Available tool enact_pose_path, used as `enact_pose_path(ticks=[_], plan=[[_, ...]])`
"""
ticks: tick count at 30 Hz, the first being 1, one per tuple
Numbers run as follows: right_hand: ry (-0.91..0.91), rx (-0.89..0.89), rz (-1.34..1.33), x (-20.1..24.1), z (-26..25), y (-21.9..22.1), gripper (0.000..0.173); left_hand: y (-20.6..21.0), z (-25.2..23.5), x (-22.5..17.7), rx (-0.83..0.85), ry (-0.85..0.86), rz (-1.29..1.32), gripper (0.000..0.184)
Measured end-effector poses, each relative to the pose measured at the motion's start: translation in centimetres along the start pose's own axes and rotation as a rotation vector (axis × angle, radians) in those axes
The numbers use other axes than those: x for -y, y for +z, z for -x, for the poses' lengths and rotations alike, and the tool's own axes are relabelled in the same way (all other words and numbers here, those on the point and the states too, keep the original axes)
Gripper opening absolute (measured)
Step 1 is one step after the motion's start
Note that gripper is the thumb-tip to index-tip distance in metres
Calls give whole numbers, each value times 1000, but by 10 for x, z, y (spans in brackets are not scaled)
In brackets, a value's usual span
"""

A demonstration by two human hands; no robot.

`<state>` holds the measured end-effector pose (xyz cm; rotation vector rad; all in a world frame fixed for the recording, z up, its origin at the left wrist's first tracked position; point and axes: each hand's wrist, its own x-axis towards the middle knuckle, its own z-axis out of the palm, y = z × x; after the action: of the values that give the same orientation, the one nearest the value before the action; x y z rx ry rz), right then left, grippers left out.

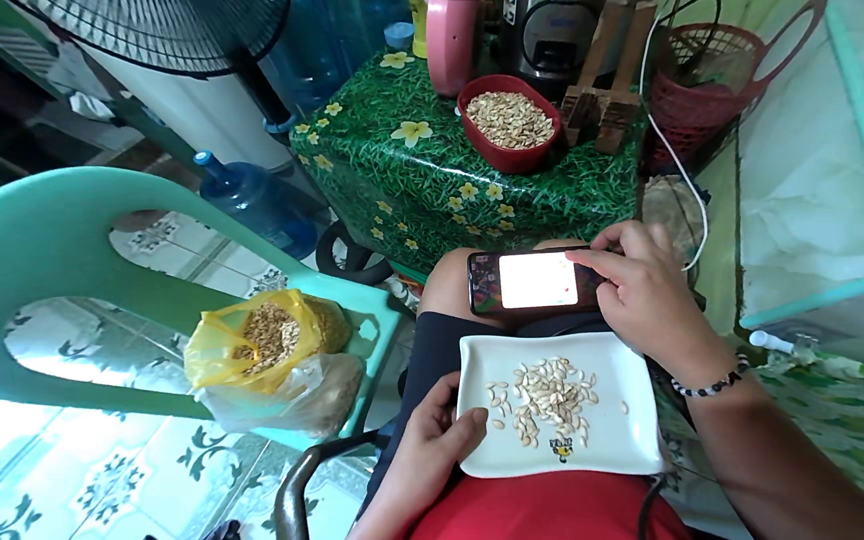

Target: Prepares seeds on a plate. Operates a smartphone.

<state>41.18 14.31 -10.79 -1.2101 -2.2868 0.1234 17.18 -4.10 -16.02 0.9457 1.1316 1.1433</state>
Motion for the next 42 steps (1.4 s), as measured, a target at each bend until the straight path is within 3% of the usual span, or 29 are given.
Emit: enact_pose_path(ticks=[11,23,32,42], plan=[[-10,-34,-37,4,3,-3,44,0,0,2,1,7,-8,37],[-155,16,-100,19,10,8,38,-1,0,1,9,15,6,38],[-43,-5,-29,8,7,4,42,0,0,-1,3,-6,-12,39],[-53,-14,-54,11,6,3,44,0,0,-1,7,-3,2,38]])
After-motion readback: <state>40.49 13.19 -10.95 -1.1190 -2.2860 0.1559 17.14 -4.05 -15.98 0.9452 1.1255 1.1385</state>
